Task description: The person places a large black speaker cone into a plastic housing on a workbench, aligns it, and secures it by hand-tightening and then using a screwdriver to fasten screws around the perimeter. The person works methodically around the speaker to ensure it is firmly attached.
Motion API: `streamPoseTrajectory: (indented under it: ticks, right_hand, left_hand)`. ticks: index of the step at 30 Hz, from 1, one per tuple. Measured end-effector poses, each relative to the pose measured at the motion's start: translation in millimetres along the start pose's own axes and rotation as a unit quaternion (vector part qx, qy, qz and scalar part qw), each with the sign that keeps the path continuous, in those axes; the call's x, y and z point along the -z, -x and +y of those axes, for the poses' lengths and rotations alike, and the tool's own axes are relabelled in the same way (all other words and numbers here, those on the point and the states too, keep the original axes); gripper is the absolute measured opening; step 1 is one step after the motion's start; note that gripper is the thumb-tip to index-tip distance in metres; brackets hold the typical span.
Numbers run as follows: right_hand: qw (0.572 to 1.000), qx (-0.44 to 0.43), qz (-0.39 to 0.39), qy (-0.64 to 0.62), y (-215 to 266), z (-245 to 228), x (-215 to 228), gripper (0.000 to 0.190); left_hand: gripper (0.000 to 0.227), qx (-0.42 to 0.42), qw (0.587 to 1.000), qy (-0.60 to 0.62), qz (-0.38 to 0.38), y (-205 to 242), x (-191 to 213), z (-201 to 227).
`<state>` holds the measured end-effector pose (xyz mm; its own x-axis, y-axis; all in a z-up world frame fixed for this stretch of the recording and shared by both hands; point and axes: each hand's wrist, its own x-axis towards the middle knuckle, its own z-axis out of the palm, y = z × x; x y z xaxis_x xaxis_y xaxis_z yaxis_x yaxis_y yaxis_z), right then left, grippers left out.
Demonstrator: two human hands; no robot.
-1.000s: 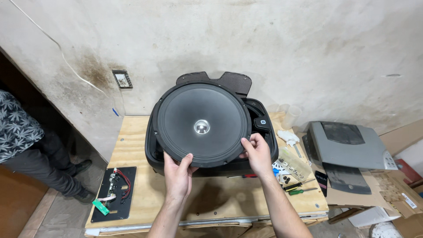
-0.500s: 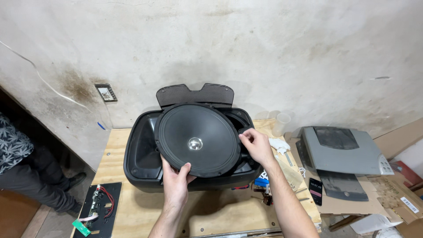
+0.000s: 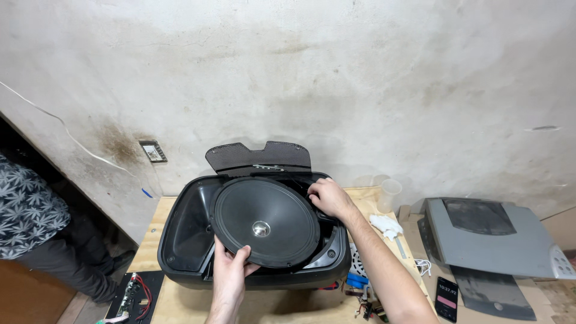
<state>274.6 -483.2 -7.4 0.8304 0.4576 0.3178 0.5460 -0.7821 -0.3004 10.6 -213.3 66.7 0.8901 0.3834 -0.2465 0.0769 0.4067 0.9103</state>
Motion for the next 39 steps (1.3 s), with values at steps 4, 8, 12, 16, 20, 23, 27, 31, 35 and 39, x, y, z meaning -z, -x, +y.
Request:
streamPoseTrajectory:
  ticks: [4, 8, 12, 16, 20, 23, 27, 31, 35, 39]
  right_hand:
    - [0.994, -0.014, -0.082, 0.064, -14, -6, 2, 0.034]
    - [0.986, 0.003, -0.124, 0.109, -27, -1, -8, 0.037]
    - [0.976, -0.017, -0.157, 0.153, -36, -1, -17, 0.042]
    - [0.985, -0.006, -0.121, 0.125, -36, 11, -22, 0.035]
    - [0.994, 0.027, -0.040, -0.093, -30, 16, -2, 0.046]
    - [0.993, 0.023, -0.010, -0.114, -23, 26, -3, 0.050]
    - [0.998, -0.003, -0.009, -0.066, -15, 30, -9, 0.054]
    - [0.999, 0.002, -0.008, -0.053, -12, 31, -9, 0.053]
    - [0.999, 0.009, 0.001, -0.034, -14, 31, -14, 0.048]
    - [1.000, 0.008, 0.005, -0.016, -11, 32, -13, 0.044]
  left_hand:
    - [0.083, 0.004, 1.000, 0.001, 0.015, -5, -4, -6]
    - [0.075, 0.004, 1.000, -0.003, 0.023, -13, -2, -15]
    - [0.070, -0.004, 1.000, -0.002, 0.024, -31, 12, -37]
    - [0.065, 0.003, 1.000, -0.001, 0.022, -33, 17, -41]
    - [0.056, 0.011, 0.999, 0.034, -0.006, -46, 24, -56]
    - [0.052, 0.017, 0.998, 0.061, -0.025, -58, 28, -69]
    - [0.053, 0.037, 0.995, 0.083, -0.038, -66, 29, -79]
    - [0.053, 0.035, 0.994, 0.095, -0.050, -67, 31, -80]
    - [0.057, 0.061, 0.994, 0.044, -0.079, -69, 31, -69]
    - [0.060, 0.092, 0.991, -0.038, -0.092, -54, 18, -42]
